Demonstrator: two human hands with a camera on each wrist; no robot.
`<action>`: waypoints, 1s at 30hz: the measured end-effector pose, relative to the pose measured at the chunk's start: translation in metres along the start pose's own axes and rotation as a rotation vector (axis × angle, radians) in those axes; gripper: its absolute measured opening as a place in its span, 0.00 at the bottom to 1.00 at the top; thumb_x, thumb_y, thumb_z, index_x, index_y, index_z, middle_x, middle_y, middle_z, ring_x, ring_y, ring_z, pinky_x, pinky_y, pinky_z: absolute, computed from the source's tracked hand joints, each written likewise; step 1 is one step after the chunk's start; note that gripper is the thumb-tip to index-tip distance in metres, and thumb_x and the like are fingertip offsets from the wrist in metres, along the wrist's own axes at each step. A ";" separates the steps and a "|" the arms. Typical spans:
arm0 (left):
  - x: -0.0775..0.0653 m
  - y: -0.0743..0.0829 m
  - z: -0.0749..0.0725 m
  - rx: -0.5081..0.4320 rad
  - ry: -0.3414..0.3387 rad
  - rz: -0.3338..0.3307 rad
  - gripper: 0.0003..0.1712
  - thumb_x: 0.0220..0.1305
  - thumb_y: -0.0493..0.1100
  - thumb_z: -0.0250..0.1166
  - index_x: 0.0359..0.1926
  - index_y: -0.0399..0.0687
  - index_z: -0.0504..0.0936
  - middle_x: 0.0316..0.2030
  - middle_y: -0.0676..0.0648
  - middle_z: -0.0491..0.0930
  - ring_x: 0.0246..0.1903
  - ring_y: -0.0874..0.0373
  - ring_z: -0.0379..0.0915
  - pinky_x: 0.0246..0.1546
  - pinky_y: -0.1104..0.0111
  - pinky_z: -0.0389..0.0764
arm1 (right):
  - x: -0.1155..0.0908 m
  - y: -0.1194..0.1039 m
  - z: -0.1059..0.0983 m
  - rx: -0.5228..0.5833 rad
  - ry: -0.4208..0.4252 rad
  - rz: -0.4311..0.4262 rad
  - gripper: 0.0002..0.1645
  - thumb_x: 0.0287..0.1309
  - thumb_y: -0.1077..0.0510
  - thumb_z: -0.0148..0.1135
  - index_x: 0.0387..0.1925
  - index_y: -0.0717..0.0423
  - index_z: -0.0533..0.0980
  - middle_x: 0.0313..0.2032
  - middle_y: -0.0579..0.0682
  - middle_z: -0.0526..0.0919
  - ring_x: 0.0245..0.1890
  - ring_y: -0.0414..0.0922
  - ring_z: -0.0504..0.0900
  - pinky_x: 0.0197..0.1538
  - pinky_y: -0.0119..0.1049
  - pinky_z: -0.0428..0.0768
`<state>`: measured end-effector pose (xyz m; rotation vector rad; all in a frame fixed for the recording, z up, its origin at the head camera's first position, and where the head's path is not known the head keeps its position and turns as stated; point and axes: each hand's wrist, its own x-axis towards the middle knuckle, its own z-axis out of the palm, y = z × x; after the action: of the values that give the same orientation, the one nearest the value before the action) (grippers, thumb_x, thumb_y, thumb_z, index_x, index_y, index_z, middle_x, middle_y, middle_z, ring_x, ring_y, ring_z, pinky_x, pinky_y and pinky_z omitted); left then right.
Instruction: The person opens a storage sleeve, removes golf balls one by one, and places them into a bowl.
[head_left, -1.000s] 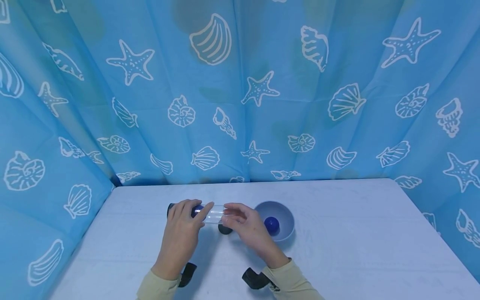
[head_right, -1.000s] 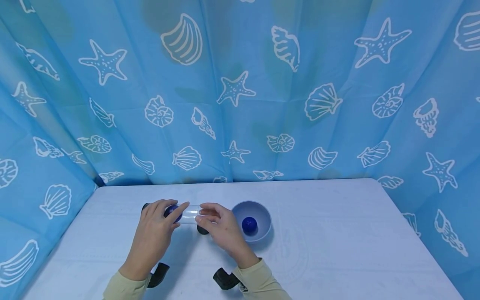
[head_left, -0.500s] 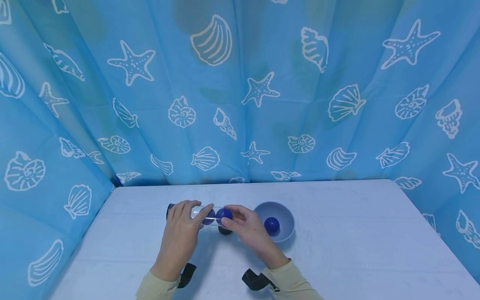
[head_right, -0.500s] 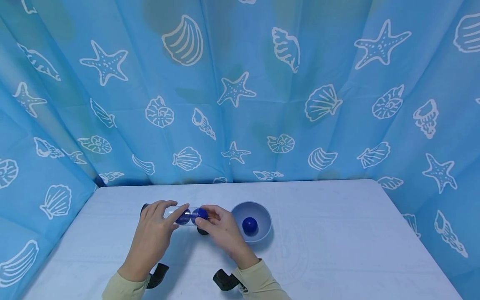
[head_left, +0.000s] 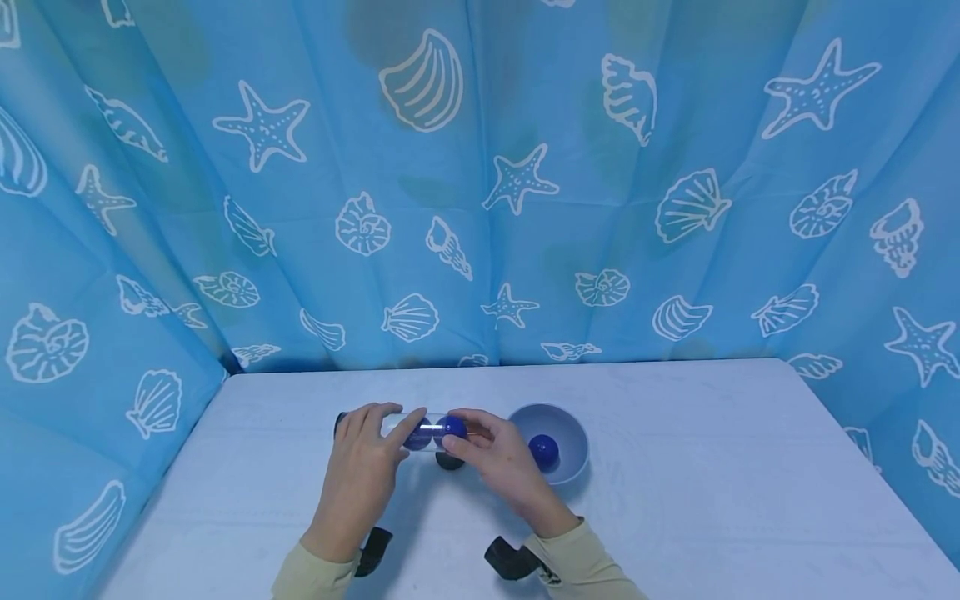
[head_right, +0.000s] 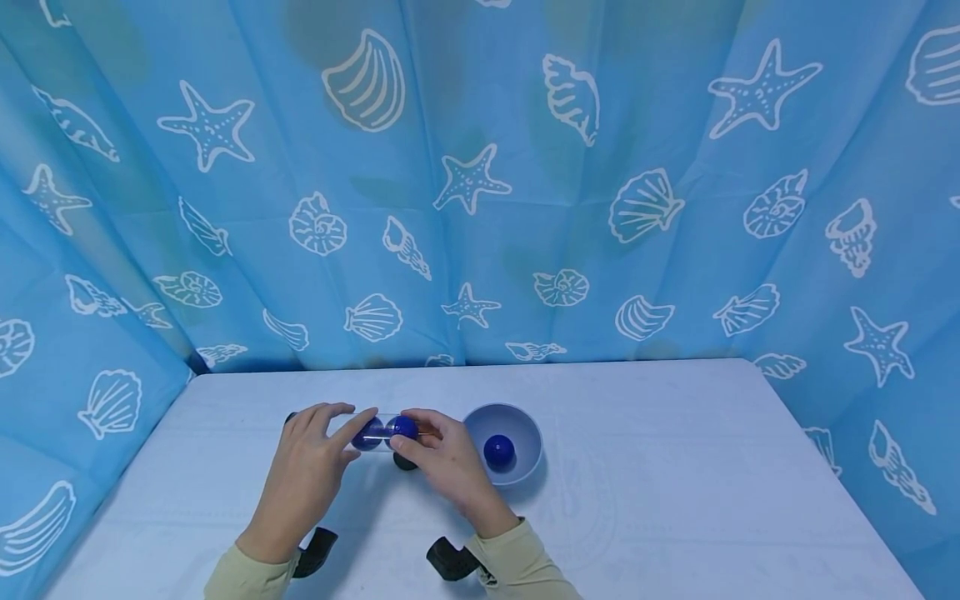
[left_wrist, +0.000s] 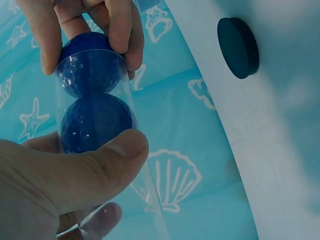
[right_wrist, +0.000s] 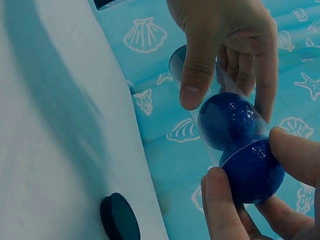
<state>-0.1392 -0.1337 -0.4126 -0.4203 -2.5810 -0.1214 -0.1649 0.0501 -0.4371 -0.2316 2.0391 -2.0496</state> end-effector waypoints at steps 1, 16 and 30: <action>0.000 0.000 0.000 0.000 -0.001 -0.002 0.35 0.41 0.39 0.77 0.54 0.60 0.78 0.49 0.44 0.75 0.52 0.46 0.66 0.57 0.51 0.66 | 0.000 0.000 0.000 0.000 0.000 0.000 0.32 0.54 0.48 0.65 0.60 0.52 0.69 0.54 0.53 0.75 0.53 0.46 0.76 0.53 0.38 0.76; 0.000 0.001 0.001 -0.026 0.020 -0.010 0.34 0.42 0.39 0.76 0.54 0.59 0.77 0.48 0.44 0.76 0.51 0.46 0.68 0.56 0.52 0.67 | -0.002 -0.004 -0.004 -0.131 0.044 -0.039 0.32 0.50 0.42 0.66 0.56 0.46 0.73 0.51 0.49 0.77 0.48 0.43 0.79 0.49 0.38 0.78; 0.000 0.003 0.001 -0.043 0.009 -0.017 0.36 0.43 0.41 0.76 0.56 0.58 0.76 0.48 0.45 0.76 0.51 0.47 0.69 0.56 0.52 0.68 | -0.003 -0.007 -0.007 -0.213 0.091 -0.058 0.32 0.48 0.39 0.66 0.55 0.42 0.74 0.52 0.47 0.76 0.52 0.45 0.76 0.48 0.37 0.79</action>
<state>-0.1392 -0.1309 -0.4135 -0.4129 -2.5772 -0.1842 -0.1649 0.0578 -0.4301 -0.2417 2.3343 -1.9059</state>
